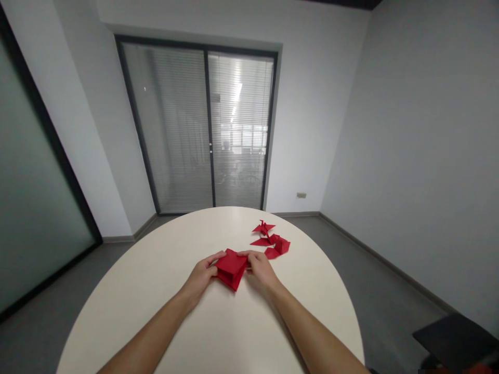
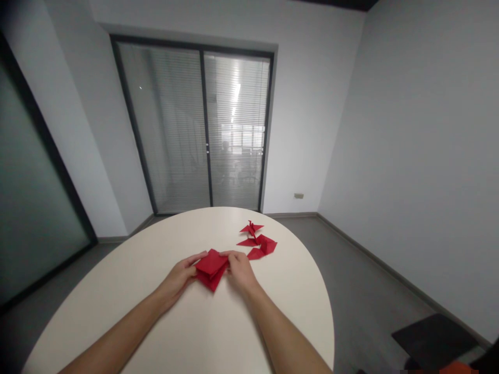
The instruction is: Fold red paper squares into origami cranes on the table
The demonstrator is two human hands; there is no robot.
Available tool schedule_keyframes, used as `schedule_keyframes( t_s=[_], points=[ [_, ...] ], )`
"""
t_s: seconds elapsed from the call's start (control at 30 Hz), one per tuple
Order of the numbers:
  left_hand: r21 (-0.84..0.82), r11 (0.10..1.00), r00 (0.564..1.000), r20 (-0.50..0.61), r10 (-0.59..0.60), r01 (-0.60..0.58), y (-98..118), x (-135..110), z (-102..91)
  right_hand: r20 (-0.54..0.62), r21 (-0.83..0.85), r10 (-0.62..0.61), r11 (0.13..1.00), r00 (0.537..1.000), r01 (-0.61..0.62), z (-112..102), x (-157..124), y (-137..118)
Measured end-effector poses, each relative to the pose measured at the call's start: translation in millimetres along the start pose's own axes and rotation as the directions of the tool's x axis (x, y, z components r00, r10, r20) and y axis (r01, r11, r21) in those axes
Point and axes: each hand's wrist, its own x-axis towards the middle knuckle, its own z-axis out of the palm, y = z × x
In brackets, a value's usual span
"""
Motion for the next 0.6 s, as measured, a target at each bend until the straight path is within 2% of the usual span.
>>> schedule_keyframes(
  t_s=[0.07, 0.17, 0.27, 0.4, 0.6],
  points=[
    [-0.062, 0.998, 0.999, 0.048, -0.019, 0.022, 1.4, -1.7, -1.9, -0.001, 0.041, 0.034, 0.999, 0.999, -0.034, -0.4, -1.5, -3.5],
    [-0.088, 0.995, 0.999, 0.023, -0.039, 0.041, 2.2, -3.5, -2.8, 0.010, 0.065, 0.037, 0.997, 0.999, -0.038, 0.1, -0.6, -2.6],
    [-0.010, 0.999, 0.999, -0.033, -0.040, 0.040, -1.0, -2.7, -3.1, 0.013, 0.053, -0.003, 0.999, 1.000, 0.003, 1.2, 2.8, 4.0],
    [0.146, 0.989, 0.996, -0.081, 0.032, -0.020, -6.5, 0.6, -5.2, 0.010, 0.011, -0.050, 0.999, 0.999, 0.050, 0.8, 5.3, 10.5],
    [0.270, 0.963, 0.996, -0.081, 0.032, -0.009, -6.0, 3.3, -3.5, 0.021, -0.040, -0.039, 0.998, 0.999, 0.039, -0.9, 5.6, 12.2]
  ],
)
